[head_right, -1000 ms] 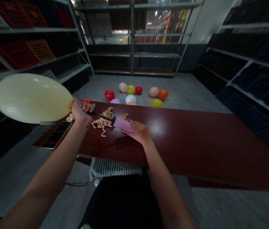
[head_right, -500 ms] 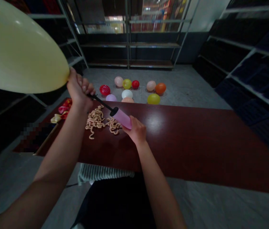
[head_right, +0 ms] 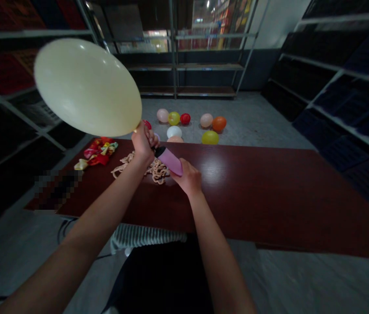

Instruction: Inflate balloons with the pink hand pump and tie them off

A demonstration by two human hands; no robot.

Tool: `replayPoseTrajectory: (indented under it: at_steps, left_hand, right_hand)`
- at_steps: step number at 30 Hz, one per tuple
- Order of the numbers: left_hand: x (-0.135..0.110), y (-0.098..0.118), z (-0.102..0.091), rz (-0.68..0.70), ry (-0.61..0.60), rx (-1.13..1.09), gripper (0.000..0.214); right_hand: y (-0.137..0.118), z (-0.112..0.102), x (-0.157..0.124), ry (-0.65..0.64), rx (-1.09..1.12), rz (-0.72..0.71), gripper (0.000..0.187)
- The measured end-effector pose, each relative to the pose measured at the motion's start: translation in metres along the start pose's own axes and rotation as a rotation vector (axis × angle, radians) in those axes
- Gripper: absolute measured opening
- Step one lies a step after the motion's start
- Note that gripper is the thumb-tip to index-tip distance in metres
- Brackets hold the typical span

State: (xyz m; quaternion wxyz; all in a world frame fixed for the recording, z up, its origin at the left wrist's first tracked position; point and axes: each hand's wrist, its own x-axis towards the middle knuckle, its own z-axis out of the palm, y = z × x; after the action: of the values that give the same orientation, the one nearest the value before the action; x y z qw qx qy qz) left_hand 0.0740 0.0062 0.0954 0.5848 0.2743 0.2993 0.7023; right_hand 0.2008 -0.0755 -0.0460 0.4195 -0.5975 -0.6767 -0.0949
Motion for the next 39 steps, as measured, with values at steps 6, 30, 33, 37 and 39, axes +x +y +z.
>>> replayPoseTrajectory:
  at_steps: [6, 30, 33, 37, 39]
  left_hand:
    - [-0.017, 0.017, -0.055, 0.028, 0.160, -0.100, 0.052]
    - [0.017, 0.117, -0.035, 0.097, 0.031, -0.044, 0.052]
    - [0.018, 0.093, -0.007, 0.097, 0.002, -0.018, 0.050]
    - [0.015, 0.044, 0.017, 0.062, -0.034, 0.019, 0.047]
    - [0.011, 0.017, 0.022, 0.033, -0.068, 0.036, 0.048]
  right_hand:
    - [-0.008, -0.005, 0.001, -0.140, -0.086, -0.192, 0.041]
    - [-0.007, -0.003, -0.003, -0.081, -0.004, -0.126, 0.046]
    - [-0.003, -0.003, -0.002, -0.081, 0.022, -0.068, 0.044]
    - [-0.001, -0.001, -0.002, -0.048, 0.032, 0.015, 0.046]
    - [-0.001, 0.000, -0.002, -0.044, 0.028, 0.058, 0.046]
